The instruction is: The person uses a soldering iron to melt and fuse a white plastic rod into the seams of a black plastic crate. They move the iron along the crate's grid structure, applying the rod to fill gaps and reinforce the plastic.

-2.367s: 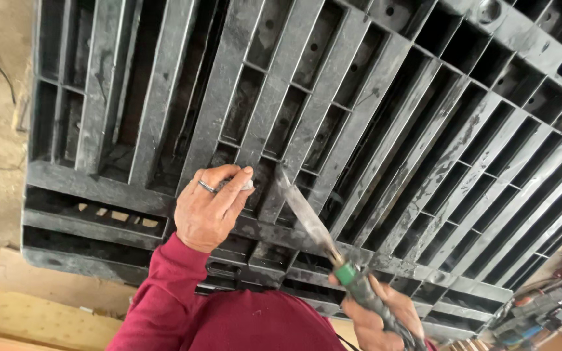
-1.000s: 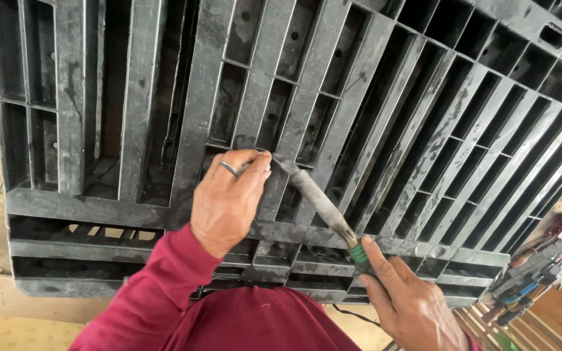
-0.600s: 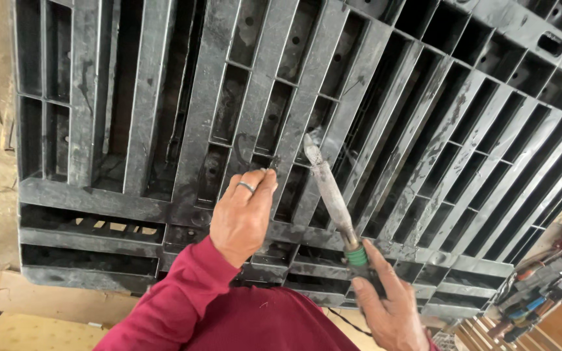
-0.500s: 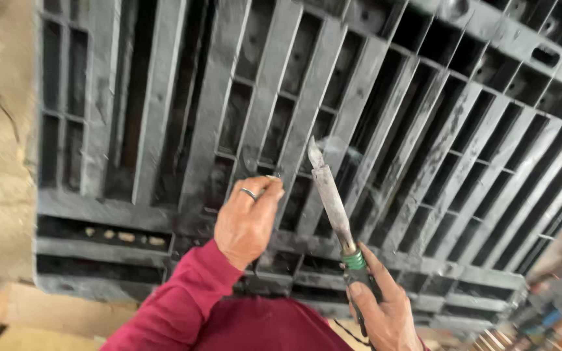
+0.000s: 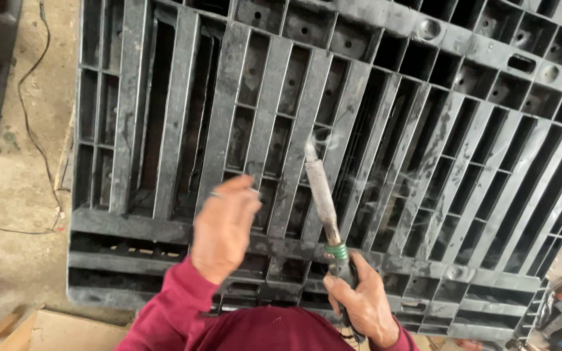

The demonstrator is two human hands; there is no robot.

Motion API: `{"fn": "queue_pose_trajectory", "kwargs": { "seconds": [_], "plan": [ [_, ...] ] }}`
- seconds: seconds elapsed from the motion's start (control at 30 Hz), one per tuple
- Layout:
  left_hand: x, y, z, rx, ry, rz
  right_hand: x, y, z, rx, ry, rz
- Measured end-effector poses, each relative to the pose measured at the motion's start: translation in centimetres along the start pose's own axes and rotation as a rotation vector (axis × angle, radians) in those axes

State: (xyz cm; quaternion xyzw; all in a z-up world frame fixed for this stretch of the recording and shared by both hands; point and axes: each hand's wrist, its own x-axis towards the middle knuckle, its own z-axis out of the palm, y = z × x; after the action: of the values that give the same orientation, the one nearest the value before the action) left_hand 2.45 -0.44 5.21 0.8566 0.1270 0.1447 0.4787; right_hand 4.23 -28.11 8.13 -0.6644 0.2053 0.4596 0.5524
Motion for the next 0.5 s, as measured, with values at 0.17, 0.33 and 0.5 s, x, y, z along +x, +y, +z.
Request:
{"fn": "queue_pose_trajectory", "kwargs": {
  "seconds": [0.17, 0.33, 0.5],
  "plan": [
    [-2.2, -1.8, -5.3, 0.096, 0.202, -0.294, -0.4, 1.8, 2.1, -0.028, -0.068, -0.026],
    [-5.2, -2.1, -8.5, 0.149, 0.255, -0.289, -0.8, 3.7, 5.5, -0.026, -0.19, -0.053],
    [-8.7, -2.7, -9.6, 0.162, 0.21, -0.288, -1.4, 5.6, 9.2, -0.121, -0.146, -0.116]
  ]
}}
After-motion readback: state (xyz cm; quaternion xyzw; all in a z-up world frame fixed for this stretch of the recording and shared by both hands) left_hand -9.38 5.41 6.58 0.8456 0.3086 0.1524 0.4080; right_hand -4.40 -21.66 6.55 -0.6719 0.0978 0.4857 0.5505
